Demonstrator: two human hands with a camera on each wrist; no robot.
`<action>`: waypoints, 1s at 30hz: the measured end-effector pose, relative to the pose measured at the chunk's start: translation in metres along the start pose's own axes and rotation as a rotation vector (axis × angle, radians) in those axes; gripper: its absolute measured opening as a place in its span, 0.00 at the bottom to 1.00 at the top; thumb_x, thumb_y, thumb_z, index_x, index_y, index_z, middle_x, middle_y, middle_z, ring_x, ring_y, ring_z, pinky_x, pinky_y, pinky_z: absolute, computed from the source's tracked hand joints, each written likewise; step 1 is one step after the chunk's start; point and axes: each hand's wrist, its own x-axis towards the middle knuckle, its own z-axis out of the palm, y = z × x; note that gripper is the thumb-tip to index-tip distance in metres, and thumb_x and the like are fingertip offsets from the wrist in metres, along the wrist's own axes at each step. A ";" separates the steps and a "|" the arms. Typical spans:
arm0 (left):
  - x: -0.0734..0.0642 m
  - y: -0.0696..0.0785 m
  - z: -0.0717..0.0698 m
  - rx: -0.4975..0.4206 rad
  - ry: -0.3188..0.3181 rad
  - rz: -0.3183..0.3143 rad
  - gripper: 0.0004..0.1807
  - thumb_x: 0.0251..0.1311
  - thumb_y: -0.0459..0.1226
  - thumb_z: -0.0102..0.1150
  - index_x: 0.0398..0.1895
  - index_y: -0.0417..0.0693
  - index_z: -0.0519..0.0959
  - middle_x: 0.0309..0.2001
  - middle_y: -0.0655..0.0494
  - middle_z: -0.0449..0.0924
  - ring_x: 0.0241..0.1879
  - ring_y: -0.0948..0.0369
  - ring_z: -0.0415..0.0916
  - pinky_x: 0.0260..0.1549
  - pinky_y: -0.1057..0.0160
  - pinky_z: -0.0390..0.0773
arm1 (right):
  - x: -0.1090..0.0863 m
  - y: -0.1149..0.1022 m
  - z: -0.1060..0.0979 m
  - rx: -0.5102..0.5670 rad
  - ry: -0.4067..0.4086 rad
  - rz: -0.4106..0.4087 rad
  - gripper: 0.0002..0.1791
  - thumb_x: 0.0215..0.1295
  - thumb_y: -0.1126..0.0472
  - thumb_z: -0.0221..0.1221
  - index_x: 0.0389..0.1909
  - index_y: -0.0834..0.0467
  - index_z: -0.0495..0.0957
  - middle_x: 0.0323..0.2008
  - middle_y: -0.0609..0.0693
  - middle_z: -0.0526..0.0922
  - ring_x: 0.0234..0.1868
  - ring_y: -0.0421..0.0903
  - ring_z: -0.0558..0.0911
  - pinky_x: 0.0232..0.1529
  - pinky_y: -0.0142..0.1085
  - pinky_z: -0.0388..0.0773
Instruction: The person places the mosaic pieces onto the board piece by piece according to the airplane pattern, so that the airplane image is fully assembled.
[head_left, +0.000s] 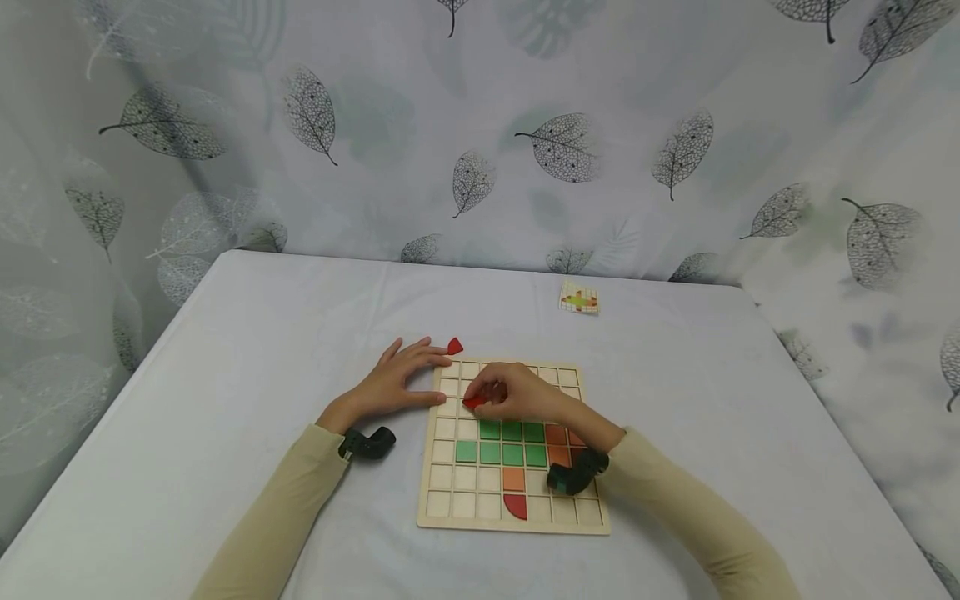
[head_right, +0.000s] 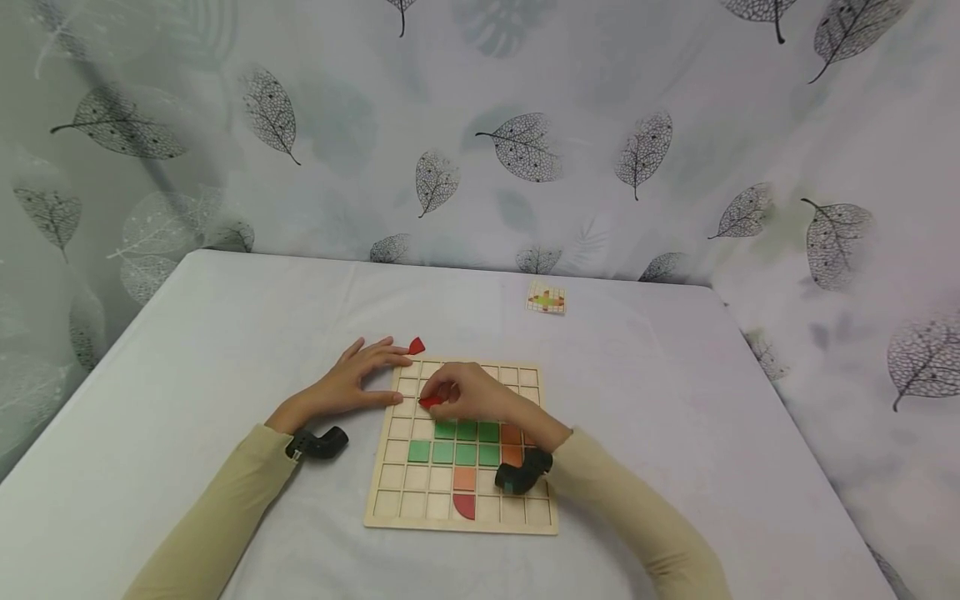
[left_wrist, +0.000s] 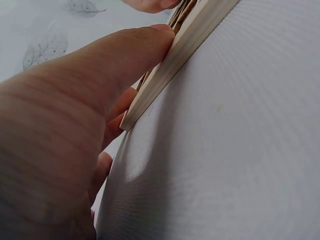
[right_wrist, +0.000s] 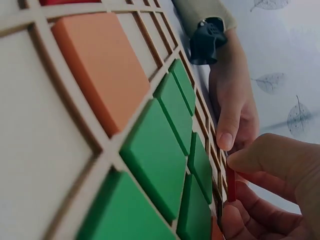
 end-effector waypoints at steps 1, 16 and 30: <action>0.000 0.000 0.000 0.001 0.000 -0.001 0.29 0.56 0.48 0.69 0.61 0.52 0.75 0.68 0.53 0.68 0.76 0.50 0.48 0.72 0.43 0.31 | 0.000 -0.001 0.001 -0.001 -0.013 -0.014 0.10 0.61 0.66 0.65 0.44 0.61 0.83 0.39 0.52 0.82 0.33 0.38 0.78 0.35 0.30 0.79; 0.000 -0.001 0.000 0.003 0.000 0.003 0.29 0.56 0.47 0.69 0.60 0.51 0.75 0.68 0.53 0.69 0.75 0.50 0.48 0.72 0.43 0.32 | 0.001 -0.010 0.006 -0.055 -0.191 -0.125 0.07 0.61 0.66 0.64 0.40 0.57 0.85 0.40 0.47 0.81 0.37 0.40 0.77 0.37 0.28 0.76; 0.000 0.000 -0.002 -0.007 -0.002 0.006 0.29 0.56 0.47 0.69 0.61 0.52 0.75 0.68 0.53 0.69 0.75 0.50 0.48 0.72 0.44 0.31 | 0.006 -0.009 0.001 0.000 -0.270 -0.113 0.07 0.63 0.66 0.64 0.41 0.58 0.86 0.45 0.50 0.81 0.44 0.38 0.78 0.41 0.29 0.80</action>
